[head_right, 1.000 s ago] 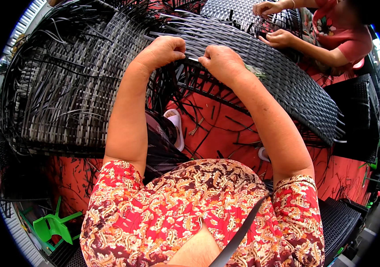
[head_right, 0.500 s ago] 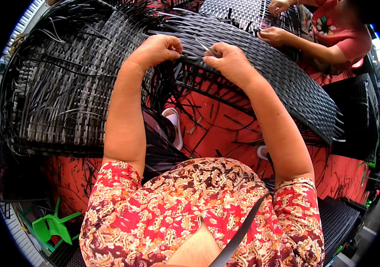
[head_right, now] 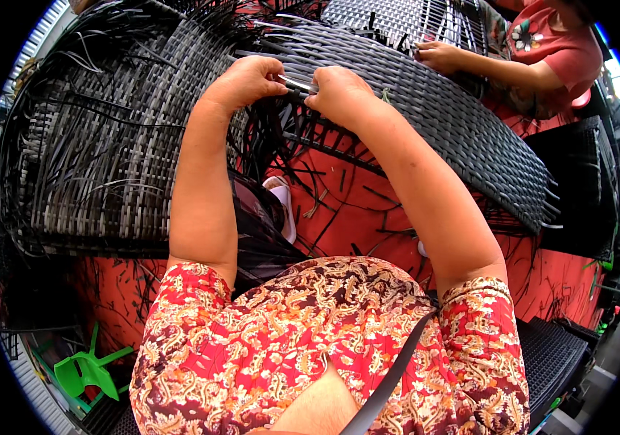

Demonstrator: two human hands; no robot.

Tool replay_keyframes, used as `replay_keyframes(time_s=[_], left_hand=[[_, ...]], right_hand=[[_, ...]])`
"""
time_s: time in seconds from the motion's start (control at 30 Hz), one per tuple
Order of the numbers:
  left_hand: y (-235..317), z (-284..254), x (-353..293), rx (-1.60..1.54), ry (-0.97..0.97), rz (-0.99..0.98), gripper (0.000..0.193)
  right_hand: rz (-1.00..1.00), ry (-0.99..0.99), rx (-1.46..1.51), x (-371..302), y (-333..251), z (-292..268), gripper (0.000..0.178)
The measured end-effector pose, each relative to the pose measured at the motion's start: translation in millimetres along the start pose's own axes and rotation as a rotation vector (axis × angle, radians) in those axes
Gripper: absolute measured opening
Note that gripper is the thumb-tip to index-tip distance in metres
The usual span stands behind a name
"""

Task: The person weaves black synthetic strips into a furniture component by hand, using a small tool to tuck the ends and align the weave.

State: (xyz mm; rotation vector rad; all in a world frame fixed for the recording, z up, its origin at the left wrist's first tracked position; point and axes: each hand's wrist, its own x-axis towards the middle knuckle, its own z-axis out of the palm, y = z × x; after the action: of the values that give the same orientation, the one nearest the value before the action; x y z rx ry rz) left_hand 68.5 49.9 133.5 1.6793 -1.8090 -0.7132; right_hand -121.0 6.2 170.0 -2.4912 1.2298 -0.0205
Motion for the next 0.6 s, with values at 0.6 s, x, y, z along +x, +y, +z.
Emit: replay_keyframes(time_s=[0.6], left_hand=[[0,-4,12,-0.062,-0.147,-0.005,0.018]], right_hand=[[-0.091,0.003,0.216,15,18,-7,0.023]])
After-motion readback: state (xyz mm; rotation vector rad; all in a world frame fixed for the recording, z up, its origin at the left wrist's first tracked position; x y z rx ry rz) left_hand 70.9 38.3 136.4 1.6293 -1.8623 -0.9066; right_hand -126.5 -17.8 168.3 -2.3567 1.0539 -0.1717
